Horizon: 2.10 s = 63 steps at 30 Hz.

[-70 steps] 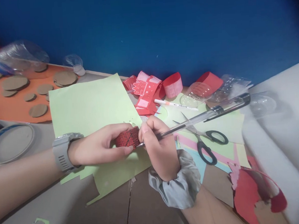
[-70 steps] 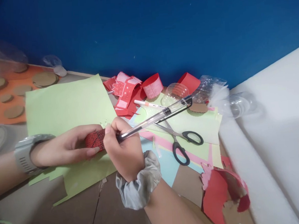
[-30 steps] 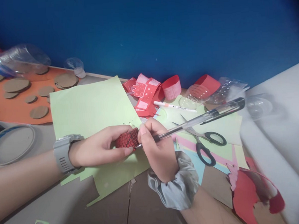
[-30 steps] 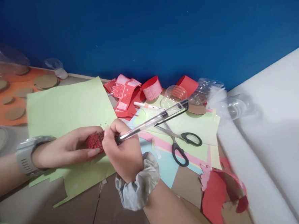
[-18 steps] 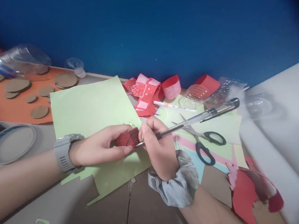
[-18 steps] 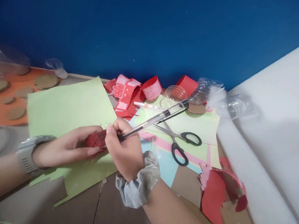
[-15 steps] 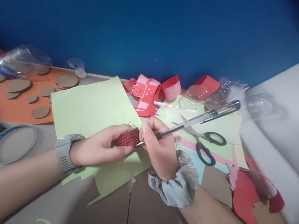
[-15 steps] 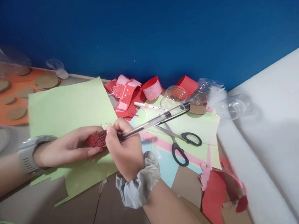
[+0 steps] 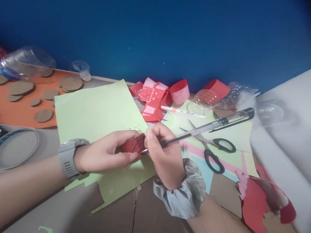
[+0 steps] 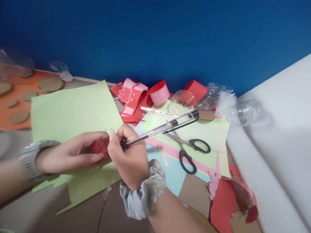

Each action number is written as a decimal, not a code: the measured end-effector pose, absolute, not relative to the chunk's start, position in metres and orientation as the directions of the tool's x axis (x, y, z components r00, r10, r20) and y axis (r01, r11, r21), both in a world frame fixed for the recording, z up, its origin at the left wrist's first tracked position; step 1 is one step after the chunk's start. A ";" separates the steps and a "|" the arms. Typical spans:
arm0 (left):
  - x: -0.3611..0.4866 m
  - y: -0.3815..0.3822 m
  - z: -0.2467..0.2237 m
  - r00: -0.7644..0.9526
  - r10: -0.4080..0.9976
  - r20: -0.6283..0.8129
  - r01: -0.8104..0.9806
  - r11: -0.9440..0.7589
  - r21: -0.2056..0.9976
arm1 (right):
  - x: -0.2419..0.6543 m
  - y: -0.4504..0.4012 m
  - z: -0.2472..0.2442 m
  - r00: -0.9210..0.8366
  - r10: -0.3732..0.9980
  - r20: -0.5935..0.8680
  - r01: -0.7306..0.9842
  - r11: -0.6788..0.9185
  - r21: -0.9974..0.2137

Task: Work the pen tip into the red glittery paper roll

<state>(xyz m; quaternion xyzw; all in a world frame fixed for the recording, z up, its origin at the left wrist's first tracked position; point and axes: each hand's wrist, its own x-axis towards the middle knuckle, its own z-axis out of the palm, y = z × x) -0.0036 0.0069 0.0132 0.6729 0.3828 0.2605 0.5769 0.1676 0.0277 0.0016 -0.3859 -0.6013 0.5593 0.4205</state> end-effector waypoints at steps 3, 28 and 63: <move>-0.003 0.007 0.014 0.579 0.809 -0.101 0.213 -0.031 0.977 | 0.167 0.027 0.002 -0.335 0.940 0.064 -0.008 0.065 -0.998; -0.002 0.006 0.015 0.574 0.813 -0.099 0.243 -0.053 0.969 | 0.164 0.028 0.004 -0.330 0.943 0.049 -0.009 0.049 -0.999; -0.002 0.006 0.013 0.572 0.816 -0.077 0.226 -0.067 0.972 | 0.165 0.030 0.004 -0.313 0.948 0.052 0.030 0.065 -0.997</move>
